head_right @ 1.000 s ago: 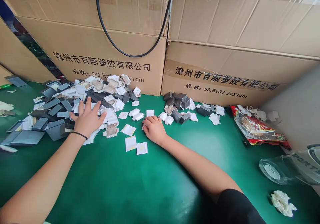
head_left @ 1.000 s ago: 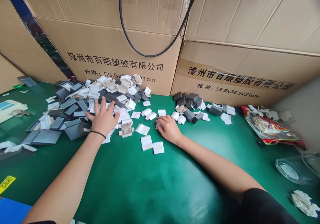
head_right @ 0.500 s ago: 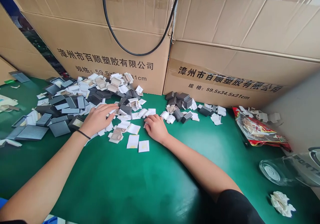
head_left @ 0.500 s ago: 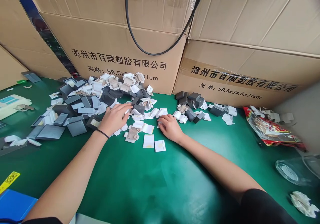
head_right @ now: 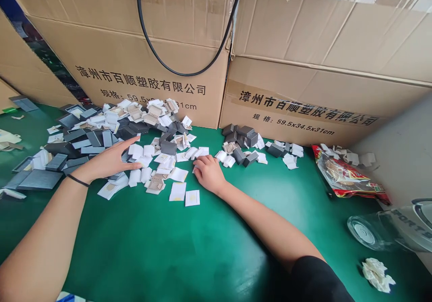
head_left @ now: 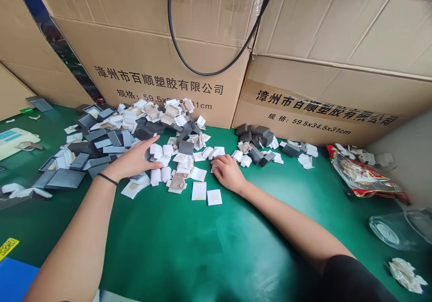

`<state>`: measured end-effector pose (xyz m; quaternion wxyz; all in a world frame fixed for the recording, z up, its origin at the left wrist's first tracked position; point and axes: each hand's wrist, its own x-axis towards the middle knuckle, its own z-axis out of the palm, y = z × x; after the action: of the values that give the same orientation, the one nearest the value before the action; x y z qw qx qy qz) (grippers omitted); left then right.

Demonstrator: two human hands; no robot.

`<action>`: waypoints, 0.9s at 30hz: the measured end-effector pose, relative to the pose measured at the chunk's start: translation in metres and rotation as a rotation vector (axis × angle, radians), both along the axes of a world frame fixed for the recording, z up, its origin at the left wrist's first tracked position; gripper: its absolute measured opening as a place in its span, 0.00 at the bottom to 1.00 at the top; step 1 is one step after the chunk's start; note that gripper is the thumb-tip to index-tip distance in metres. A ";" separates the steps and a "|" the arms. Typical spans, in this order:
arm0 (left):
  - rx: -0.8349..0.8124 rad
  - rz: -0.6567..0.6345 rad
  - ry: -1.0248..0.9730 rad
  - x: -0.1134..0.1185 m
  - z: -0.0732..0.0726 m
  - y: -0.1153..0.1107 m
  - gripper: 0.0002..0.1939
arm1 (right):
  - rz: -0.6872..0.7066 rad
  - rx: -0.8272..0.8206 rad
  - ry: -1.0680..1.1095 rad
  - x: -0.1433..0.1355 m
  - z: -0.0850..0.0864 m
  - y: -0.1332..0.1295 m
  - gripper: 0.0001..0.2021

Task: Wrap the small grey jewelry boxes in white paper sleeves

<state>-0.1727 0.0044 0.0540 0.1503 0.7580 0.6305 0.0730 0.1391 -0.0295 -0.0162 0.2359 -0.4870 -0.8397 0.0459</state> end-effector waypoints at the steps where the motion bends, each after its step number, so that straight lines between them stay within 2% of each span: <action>1: -0.019 0.004 0.003 -0.003 0.000 0.001 0.47 | 0.001 0.002 0.000 0.000 0.000 0.000 0.12; 4: -0.025 0.055 0.054 -0.008 -0.005 0.004 0.41 | 0.004 0.005 0.002 0.000 0.001 0.000 0.12; 7: 0.047 0.114 0.072 -0.005 -0.009 0.006 0.34 | 0.004 0.006 0.002 0.000 0.001 0.000 0.12; 9: 0.111 0.172 0.045 0.000 -0.006 0.004 0.31 | 0.006 0.005 0.003 0.000 0.000 0.000 0.12; 14: 0.393 0.329 -0.119 0.013 0.010 -0.008 0.30 | 0.009 0.009 0.006 0.001 0.000 0.001 0.12; 16: 0.426 0.388 -0.302 0.019 0.013 -0.010 0.28 | 0.009 0.007 0.005 0.001 -0.001 0.001 0.12; 20: 0.184 0.463 -1.023 0.040 0.008 -0.010 0.23 | 0.008 -0.003 0.015 0.001 -0.002 0.001 0.11; 22: 0.037 0.431 -1.337 0.056 0.005 -0.013 0.20 | 0.012 -0.005 0.050 0.001 -0.002 0.002 0.11; 24: -0.170 0.324 -1.568 0.074 0.002 -0.021 0.18 | 0.015 -0.015 0.121 0.002 -0.003 0.003 0.11; 27: -0.573 0.256 -1.791 0.103 -0.005 -0.038 0.22 | 0.002 -0.067 0.310 0.004 -0.004 0.006 0.11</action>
<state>-0.0698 -0.0337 0.0490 0.7492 0.2796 0.3528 0.4858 0.1436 -0.0234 -0.0201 0.3464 -0.4807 -0.7917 0.1487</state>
